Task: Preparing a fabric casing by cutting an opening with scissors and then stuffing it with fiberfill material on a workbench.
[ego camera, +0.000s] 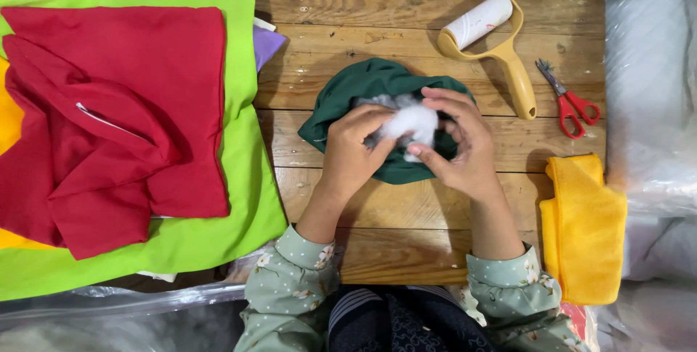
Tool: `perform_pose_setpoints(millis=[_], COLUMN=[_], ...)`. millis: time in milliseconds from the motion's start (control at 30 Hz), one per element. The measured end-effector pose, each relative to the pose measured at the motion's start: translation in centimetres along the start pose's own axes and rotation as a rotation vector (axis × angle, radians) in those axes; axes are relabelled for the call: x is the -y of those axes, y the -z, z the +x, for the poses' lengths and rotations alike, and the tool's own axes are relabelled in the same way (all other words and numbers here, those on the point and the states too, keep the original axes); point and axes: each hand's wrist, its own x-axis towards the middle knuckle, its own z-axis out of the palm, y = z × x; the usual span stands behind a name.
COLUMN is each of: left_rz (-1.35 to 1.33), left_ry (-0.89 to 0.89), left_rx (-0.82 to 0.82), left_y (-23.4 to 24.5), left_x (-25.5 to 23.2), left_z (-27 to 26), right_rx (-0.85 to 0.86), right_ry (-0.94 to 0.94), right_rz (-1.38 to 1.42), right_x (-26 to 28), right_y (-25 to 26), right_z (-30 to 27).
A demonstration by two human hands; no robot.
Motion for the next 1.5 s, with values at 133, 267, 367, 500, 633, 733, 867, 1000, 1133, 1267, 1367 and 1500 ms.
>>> perform_pose_setpoints(millis=[133, 267, 367, 500, 633, 733, 867, 1000, 1133, 1267, 1367, 1500], left_rz=[0.021, 0.015, 0.01, -0.014, 0.002, -0.013, -0.022, -0.013, 0.04, -0.042, -0.006, 0.113], left_ry=[-0.039, -0.057, -0.007, 0.065, 0.075, 0.089, 0.102, 0.154, 0.119, 0.117, -0.047, -0.225], left_rx=[0.064, 0.135, 0.121, 0.103, 0.058, 0.016, -0.017, -0.016, 0.036, 0.187, 0.247, 0.181], left_y=[0.1, 0.4, 0.4, 0.5, 0.7, 1.1, 1.1, 0.9, 0.7, 1.0, 1.7, 0.8], left_x=[-0.7, -1.1, 0.2, 0.1, -0.2, -0.5, -0.5, 0.9, 1.2, -1.7, -2.8, -3.0], left_z=[0.1, 0.1, -0.5, -0.4, -0.2, 0.1, 0.2, -0.5, -0.5, 0.3, 0.9, 0.8], right_rx=[-0.03, -0.143, -0.178, -0.205, -0.29, -0.344, -0.471, -0.587, -0.607, -0.353, -0.125, -0.128], right_ry=[0.128, 0.076, 0.034, 0.021, 0.003, -0.017, -0.039, -0.126, -0.137, -0.097, 0.216, 0.231], right_rz=[-0.19, -0.141, -0.06, -0.056, -0.032, 0.019, 0.238, 0.515, 0.654, 0.115, -0.449, -0.632], right_x=[-0.7, -2.0, -1.8, -1.1, -0.7, -0.6, -3.0, -6.4, -8.4, -3.1, -0.9, -2.3], right_y=[-0.5, 0.3, 0.4, 0.7, 0.9, 1.2, 2.2, 4.6, 4.9, 1.4, -0.7, -1.4], right_z=[0.0, -0.7, -0.8, -0.5, -0.3, -0.2, -0.7, -2.1, -2.8, -1.7, -0.2, -1.1])
